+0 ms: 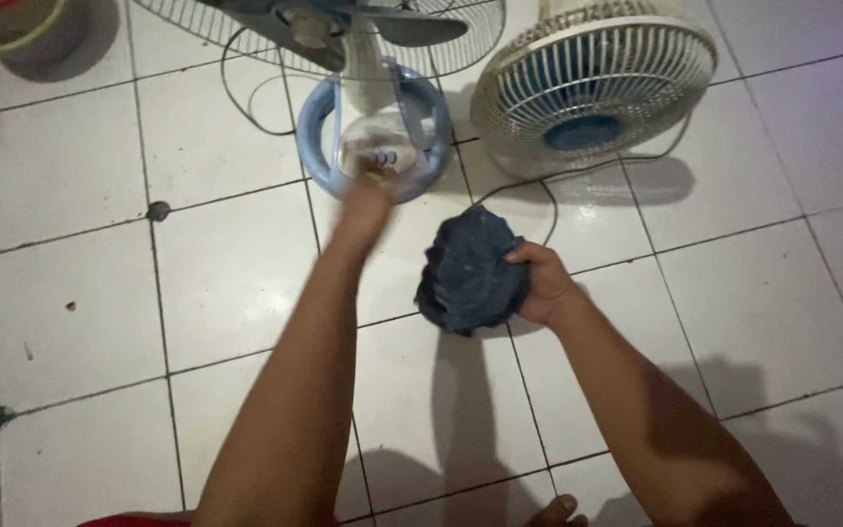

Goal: The person disassembles two pedestal fans on a tiled floor. They remove the front grilles, blades, and rear grilles from both fans using a screwdriver and their hands, placing the parts on the floor.

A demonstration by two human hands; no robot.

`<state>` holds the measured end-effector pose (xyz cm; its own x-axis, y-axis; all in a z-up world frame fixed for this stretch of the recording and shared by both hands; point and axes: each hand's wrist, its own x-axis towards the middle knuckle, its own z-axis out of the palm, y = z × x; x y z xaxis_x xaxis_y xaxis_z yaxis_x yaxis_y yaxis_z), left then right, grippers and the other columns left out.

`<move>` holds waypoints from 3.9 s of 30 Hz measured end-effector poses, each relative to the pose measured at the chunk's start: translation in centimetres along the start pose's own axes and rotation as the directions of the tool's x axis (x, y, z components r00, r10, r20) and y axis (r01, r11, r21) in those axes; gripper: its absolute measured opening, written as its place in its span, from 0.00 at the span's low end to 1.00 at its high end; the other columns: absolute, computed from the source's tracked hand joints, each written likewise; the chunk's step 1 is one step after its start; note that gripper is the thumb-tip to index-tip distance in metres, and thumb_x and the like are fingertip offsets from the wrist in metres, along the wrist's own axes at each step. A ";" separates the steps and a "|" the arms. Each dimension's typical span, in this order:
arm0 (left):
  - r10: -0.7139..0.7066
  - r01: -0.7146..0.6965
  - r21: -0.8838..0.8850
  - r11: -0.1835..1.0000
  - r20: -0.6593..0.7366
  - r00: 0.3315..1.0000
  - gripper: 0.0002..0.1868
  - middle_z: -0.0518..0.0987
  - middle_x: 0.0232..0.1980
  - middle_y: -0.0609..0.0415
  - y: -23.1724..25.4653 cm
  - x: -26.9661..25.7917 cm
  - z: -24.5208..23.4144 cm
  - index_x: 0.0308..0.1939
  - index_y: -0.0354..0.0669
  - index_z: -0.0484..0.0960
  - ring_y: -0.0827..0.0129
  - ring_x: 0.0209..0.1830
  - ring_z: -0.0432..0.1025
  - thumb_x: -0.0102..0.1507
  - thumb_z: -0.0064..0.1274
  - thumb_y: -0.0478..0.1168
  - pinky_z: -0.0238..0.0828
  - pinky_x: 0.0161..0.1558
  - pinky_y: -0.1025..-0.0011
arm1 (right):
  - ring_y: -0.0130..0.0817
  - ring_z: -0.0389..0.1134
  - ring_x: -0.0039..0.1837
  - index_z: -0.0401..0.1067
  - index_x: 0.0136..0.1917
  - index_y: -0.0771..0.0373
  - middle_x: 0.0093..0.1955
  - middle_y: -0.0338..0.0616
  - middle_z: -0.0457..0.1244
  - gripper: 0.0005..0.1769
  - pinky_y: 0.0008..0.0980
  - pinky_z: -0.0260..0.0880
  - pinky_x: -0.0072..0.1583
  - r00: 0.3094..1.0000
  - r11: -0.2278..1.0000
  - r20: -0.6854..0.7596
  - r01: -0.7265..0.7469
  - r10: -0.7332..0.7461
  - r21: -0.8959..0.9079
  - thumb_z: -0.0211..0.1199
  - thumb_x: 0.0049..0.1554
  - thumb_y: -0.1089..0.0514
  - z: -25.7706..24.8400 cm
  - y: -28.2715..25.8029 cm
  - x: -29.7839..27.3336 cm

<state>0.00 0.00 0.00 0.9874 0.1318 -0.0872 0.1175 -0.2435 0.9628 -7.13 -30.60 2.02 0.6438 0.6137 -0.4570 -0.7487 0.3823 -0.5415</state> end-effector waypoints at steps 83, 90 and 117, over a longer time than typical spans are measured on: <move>-0.283 0.231 0.761 0.606 -0.065 0.957 0.77 0.64 0.74 0.44 -0.2 2.5 -4.2 0.81 0.35 0.40 0.51 0.75 0.60 0.43 0.78 0.59 0.63 0.68 0.50 | 0.49 0.68 0.57 0.64 0.66 0.76 0.63 0.65 0.62 0.31 0.45 0.69 0.59 0.031 0.762 -0.763 -0.038 -0.645 -0.646 0.70 0.57 0.56 -4.4 1.5 -5.2; -0.264 0.191 0.793 0.578 -0.040 0.964 0.71 0.63 0.75 0.49 -1.2 -1.1 -4.9 0.81 0.42 0.42 0.47 0.71 0.63 0.47 0.77 0.52 0.67 0.64 0.50 | 0.64 0.64 0.63 0.56 0.74 0.78 0.65 0.73 0.61 0.40 0.51 0.63 0.63 0.077 0.251 -0.299 -0.370 -0.951 -0.894 0.66 0.55 0.59 -6.0 4.2 -3.3; -0.379 0.151 0.780 0.608 0.117 0.918 0.63 0.69 0.68 0.42 -2.3 -8.9 -5.8 0.77 0.40 0.45 0.45 0.65 0.69 0.50 0.74 0.51 0.71 0.61 0.52 | 0.57 0.71 0.59 0.69 0.64 0.68 0.58 0.64 0.66 0.26 0.51 0.72 0.61 0.148 0.402 -0.559 -0.551 -0.816 -0.731 0.63 0.54 0.56 -13.4 -1.0 -4.8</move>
<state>-9.62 4.97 0.09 0.8744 0.1007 -0.4746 0.3031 -0.8773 0.3722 -7.36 -43.24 -4.68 0.7940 -0.6076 -0.0206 -0.5403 -0.6899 -0.4818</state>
